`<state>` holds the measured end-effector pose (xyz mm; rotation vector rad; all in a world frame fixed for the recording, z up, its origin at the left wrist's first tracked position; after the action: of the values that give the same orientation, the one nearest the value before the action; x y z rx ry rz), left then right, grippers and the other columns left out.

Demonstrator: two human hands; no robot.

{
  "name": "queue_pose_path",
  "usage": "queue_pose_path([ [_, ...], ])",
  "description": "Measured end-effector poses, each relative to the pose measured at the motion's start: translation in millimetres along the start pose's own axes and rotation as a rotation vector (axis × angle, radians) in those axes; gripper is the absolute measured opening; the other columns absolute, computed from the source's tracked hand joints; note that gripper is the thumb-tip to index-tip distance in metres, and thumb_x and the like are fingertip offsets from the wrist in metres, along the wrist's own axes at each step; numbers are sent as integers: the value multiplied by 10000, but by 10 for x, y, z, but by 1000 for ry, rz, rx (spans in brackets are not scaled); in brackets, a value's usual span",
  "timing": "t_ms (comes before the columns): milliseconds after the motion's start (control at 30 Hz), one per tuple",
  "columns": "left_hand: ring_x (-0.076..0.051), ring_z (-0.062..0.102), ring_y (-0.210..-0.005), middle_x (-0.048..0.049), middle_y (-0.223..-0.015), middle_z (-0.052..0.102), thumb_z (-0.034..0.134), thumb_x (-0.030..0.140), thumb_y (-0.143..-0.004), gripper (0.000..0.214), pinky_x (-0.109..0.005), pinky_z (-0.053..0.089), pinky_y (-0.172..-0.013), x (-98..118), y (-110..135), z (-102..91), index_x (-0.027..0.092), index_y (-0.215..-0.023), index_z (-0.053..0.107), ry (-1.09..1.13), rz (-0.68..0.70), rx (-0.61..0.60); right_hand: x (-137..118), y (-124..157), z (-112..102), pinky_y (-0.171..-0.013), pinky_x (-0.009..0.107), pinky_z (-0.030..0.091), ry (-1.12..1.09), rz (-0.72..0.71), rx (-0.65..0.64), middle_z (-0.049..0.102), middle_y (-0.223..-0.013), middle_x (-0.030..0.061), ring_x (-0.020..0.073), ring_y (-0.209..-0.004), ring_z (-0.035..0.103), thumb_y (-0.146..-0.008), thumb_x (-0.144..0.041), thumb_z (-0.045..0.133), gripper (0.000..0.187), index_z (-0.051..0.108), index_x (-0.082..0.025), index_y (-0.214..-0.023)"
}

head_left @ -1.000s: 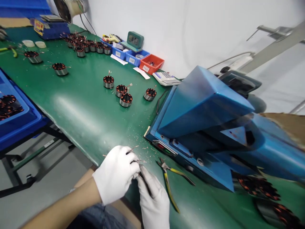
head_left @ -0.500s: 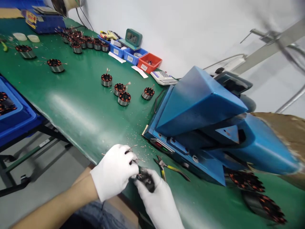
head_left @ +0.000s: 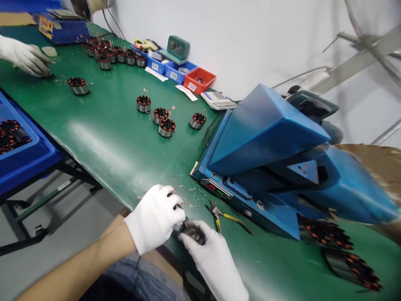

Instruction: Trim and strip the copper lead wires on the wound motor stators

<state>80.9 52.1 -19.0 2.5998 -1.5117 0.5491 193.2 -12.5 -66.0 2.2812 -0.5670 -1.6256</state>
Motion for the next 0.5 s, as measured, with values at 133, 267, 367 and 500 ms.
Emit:
queue_pose_path([
  [133, -271, 531, -942, -52, -984, 640, 581, 129, -805, 71, -406, 437, -773, 2, -4, -2, 193, -792, 608, 1, -2, 31, -161, 3, -71, -677, 355, 461, 122, -223, 236, 689, -684, 76, 223, -645, 594, -731, -403, 631, 217, 718, -208, -767],
  [267, -283, 526, -975, -65, -1022, 638, 597, 113, -770, 85, -416, 436, -804, 13, 6, 8, 180, -820, 614, -33, -2, 34, -27, -34, 193, -410, 262, 354, -347, 62, 32, 406, -418, -46, 129, -381, 377, -809, -509, 517, 374, 474, -239, -555],
  [367, -281, 520, -972, -59, -1003, 631, 598, 99, -766, 100, -411, 432, -781, -4, 9, 16, 185, -818, 607, -31, -17, 17, 20, -17, 264, -347, 242, 303, -500, 172, -126, 339, -372, -85, 99, -307, 290, -779, -538, 522, 374, 451, -240, -564],
  [500, -257, 511, -904, -43, -924, 613, 600, 161, -804, 46, -403, 429, -741, -7, 0, 33, 197, -779, 585, 20, 10, 6, 46, -17, -15, -534, 278, 453, -107, 32, 138, 666, -593, 34, 176, -531, 583, -702, -398, 691, 204, 674, -199, -739],
])
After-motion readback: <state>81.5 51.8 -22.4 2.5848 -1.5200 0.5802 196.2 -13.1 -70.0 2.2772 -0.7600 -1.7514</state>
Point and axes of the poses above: each hand's wrist, its own y-axis away from the middle knuckle, its own z-axis out of the palm, x = y × z, the point moved 7 cm from there along -y, towards the middle knuckle
